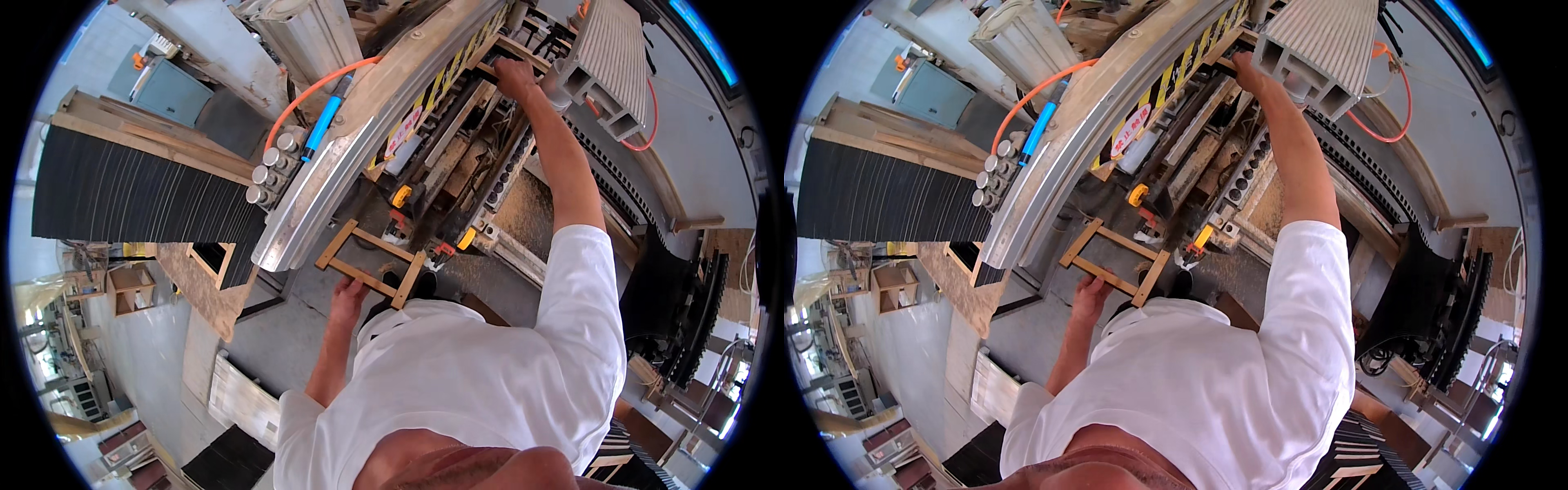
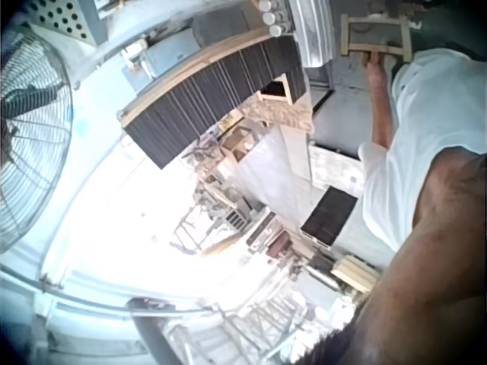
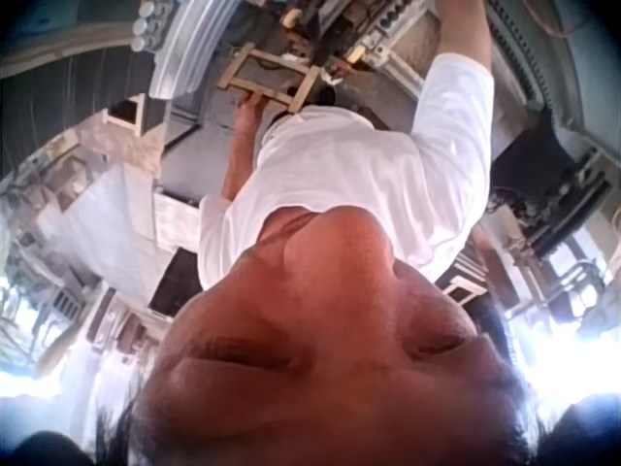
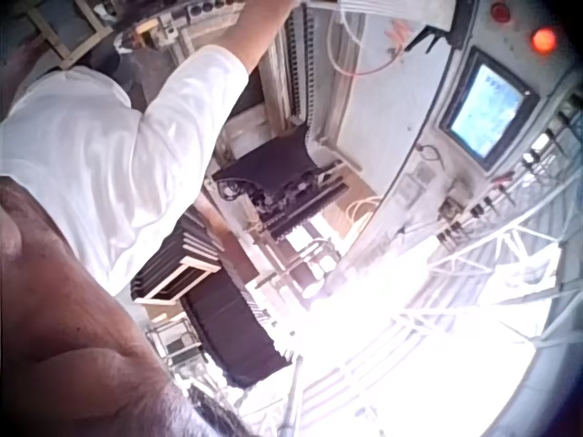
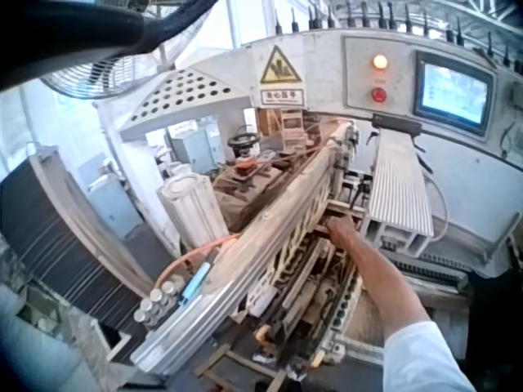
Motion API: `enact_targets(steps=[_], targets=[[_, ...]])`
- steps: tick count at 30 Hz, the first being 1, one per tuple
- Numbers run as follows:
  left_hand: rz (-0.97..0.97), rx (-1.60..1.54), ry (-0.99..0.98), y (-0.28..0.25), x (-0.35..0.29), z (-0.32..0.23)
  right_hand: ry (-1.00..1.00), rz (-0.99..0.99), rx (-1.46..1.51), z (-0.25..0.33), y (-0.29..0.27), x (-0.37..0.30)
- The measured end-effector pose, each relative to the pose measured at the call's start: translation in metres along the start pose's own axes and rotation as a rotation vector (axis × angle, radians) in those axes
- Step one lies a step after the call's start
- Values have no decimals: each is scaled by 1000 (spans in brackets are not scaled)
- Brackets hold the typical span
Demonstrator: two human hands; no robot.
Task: The person repeatedly picks up small wooden frames from a table, places them into a machine, and then removes them to place them back on the table. This cycle is performed continuously throughout the clip.
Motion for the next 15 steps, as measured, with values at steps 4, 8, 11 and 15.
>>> enact_targets(steps=[4, 8, 11, 15], targets=[[-85, -13, 6, -13, -7, 7, 17, 24, 101, 12, -15, 6], [-132, -24, 42, -18, -16, 7, 174, 149, 390, 3, -77, -3], [-115, -8, 28, -16, -15, 7, 182, 190, 380, -5, -86, -7], [-140, 4, 37, -17, -20, 5, 162, 189, 372, 0, -89, -2]])
Point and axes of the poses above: each hand's wrist, its own x-axis towards the middle knuckle, its own y-axis out of the palm, z = x × y, the point moved 10 cm from there along x, towards the middle knuckle, and after that the axes turned 8 degrees about -x, right-handed, at the moved point
